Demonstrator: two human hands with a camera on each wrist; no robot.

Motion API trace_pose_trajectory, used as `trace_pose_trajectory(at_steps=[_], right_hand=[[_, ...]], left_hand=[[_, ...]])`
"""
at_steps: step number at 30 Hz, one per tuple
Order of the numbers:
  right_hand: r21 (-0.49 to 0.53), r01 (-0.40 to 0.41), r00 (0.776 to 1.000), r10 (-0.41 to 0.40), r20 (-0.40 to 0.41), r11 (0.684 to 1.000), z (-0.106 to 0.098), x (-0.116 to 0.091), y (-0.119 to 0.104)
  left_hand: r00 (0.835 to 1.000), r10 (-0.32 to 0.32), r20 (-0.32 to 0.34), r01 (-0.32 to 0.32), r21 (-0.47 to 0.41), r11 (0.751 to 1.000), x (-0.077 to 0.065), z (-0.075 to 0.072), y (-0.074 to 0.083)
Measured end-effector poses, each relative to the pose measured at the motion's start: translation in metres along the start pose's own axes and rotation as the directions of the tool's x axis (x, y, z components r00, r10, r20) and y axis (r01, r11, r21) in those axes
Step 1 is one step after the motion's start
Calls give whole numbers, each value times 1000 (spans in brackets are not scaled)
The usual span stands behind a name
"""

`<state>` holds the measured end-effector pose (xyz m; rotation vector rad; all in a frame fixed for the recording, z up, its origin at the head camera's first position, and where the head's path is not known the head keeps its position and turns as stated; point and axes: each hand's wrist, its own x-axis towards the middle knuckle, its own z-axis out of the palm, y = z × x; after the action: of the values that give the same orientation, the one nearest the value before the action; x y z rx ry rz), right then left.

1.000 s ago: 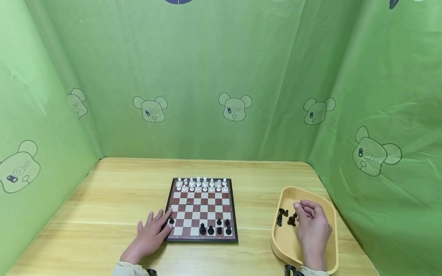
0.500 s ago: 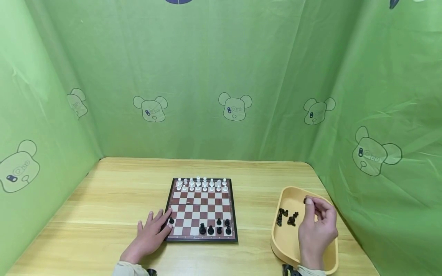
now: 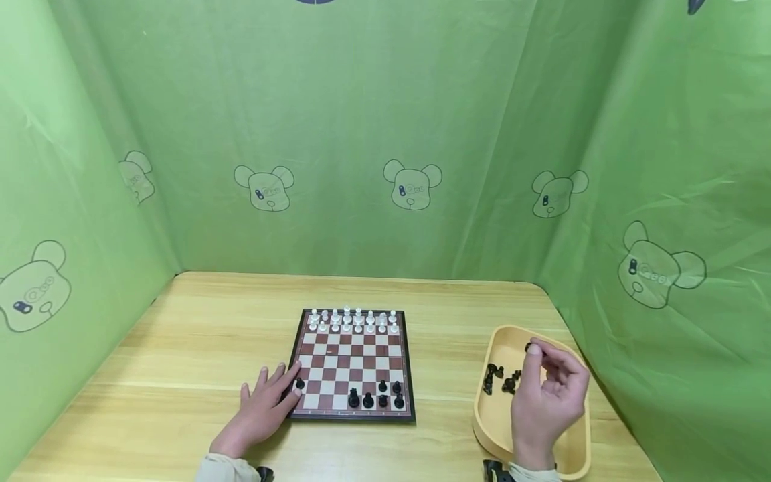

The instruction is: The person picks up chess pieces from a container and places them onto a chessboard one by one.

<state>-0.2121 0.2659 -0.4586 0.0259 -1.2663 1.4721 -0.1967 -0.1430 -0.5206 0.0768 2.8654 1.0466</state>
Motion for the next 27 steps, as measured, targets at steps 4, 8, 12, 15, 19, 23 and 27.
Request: trace_pose_trajectory(at_steps=[4,8,12,15,19,23,27], right_hand=[[199,-41,999,44,-12,979,8,-2,-5],[341,-67,997,75,-10,938,15,-5,-12],[395,-58,998,62,4,917,23,-7,-22],[436,-38,999,35,16,899,29,-11,-30],[456,-3,998,-26,58,890,38,-16,-35],[445,29,989,-91,117,895,45,-20,-37],[442,52,980,-130,149,896,52,-20,-40]], left_hand=[[1000,1,-1,-1,2,1000,1,0,-1],[1000,2,-3,-2,4,1000,1,0,-1],[1000,8,-2,-8,-3,1000,0,0,-1],[1000,10,-2,-10,-8,1000,0,-1,0],[1000,12,-8,-12,-14,1000,0,-1,0],[1000,22,-19,-22,-16,1000,0,1,-2],[999,26,-23,-27,-20,999,0,2,-2]])
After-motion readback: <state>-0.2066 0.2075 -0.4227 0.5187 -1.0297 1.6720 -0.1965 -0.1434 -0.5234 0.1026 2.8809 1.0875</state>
